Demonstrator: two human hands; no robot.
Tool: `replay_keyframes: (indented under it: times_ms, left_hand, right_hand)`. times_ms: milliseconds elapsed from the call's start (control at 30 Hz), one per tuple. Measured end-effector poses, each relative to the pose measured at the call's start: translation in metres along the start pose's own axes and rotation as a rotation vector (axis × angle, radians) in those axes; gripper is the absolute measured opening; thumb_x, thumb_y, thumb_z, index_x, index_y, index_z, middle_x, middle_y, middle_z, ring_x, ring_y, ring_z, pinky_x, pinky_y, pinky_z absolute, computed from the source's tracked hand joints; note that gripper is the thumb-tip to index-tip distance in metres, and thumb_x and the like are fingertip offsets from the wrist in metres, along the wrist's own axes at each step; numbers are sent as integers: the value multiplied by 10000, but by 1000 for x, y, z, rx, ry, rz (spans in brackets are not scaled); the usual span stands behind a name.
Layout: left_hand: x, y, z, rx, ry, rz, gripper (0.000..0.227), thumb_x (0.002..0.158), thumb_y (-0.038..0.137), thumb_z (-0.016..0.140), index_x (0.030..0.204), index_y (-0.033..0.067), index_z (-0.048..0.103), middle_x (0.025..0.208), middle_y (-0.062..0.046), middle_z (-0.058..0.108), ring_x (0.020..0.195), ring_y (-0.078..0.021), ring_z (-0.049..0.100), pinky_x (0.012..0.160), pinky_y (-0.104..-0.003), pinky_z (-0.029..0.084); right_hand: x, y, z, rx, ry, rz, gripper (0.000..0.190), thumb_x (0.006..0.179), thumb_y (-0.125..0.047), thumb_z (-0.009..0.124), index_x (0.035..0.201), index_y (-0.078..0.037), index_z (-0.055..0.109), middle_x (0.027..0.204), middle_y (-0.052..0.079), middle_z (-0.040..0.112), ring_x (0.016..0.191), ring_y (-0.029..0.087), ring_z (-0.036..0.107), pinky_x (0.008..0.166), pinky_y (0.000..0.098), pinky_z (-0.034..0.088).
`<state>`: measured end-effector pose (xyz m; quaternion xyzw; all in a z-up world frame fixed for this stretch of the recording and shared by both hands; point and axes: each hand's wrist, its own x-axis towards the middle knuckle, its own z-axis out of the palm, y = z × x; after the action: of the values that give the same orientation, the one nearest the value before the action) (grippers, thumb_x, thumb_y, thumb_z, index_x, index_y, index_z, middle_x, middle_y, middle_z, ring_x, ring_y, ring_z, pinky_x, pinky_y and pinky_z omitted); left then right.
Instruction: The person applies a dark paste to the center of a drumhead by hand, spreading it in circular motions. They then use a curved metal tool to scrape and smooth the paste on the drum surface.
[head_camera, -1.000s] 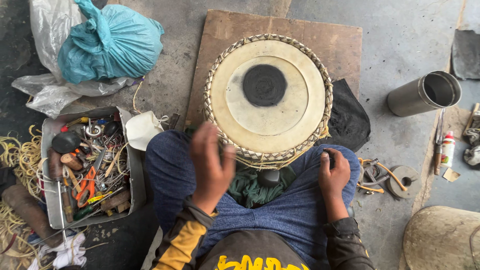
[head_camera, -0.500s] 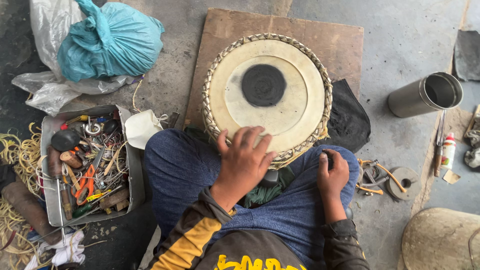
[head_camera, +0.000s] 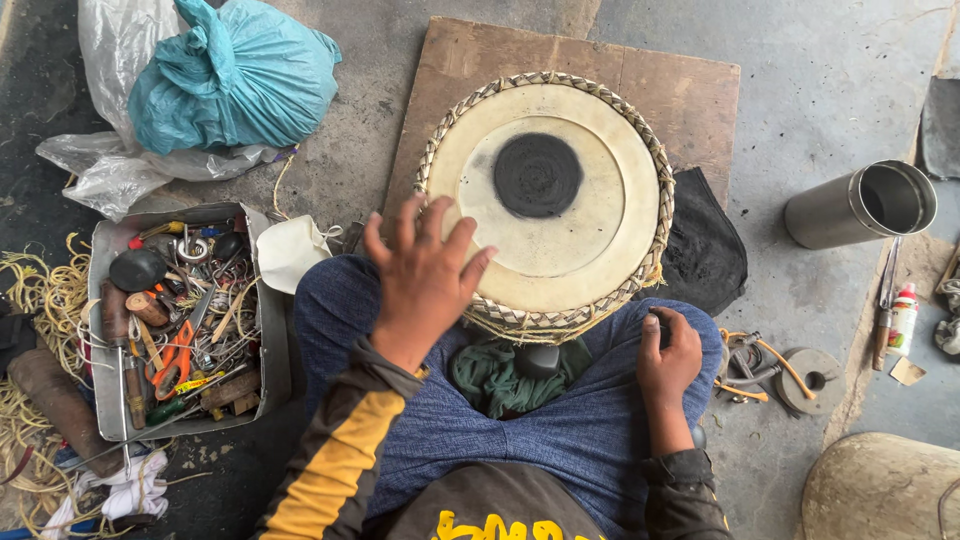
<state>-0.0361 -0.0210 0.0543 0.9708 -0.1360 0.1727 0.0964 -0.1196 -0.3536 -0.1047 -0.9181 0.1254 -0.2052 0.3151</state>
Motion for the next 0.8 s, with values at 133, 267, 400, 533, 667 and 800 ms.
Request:
replay_keyframes:
  times_ms: [133,267,400,533,667,800]
  left_hand:
    - [4,-7,0,19,36,-23,418,999,524,638,1214,172,704,1432,-107,552,1413,-351,386,1095,-708,203]
    - [16,-15,8,10,42,-42,477,997,538,626,1305,179,692,1487,-125,520,1438,-374,358,1092,-722,186]
    - [41,-23,19,-12,-75,-92,537,972,590,600,1357,218,644,1539,-148,454,1449,-407,317,1071,-765,159]
    - [75,-21,31,-11,-197,-101,716,928,715,514,1443,220,557,1589,-178,352,1451,-438,270,1055,-811,133]
    - [107,-8,44,8,-254,-33,874,877,813,394,1490,198,491,1605,-203,263,1436,-463,226,1032,-834,104]
    - [126,12,52,3,-276,-21,872,899,827,348,1491,206,502,1635,-171,275,1483,-442,229,1086,-811,126]
  right_hand:
    - [0,0,-1,-4,0,5,277,1032,-332,617,1099,-88,730,1049,99,738,1002,300,658,912,412,487]
    - [2,-2,1,-18,-3,8,276,1034,-336,619,1092,-90,732,1051,96,740,1005,300,660,912,411,487]
    - [0,-2,0,-13,1,-2,277,1035,-336,622,1092,-87,728,1052,96,739,1010,296,662,919,409,489]
    - [3,-4,0,-23,-4,4,274,1034,-333,618,1092,-88,728,1049,94,740,1005,293,661,918,408,487]
    - [4,-7,0,-31,-8,8,272,1031,-330,619,1095,-90,729,1048,93,739,1005,293,661,916,405,485]
    - [6,-9,0,-39,-21,32,261,1017,-321,622,1086,-93,731,1043,93,740,983,295,657,899,403,486]
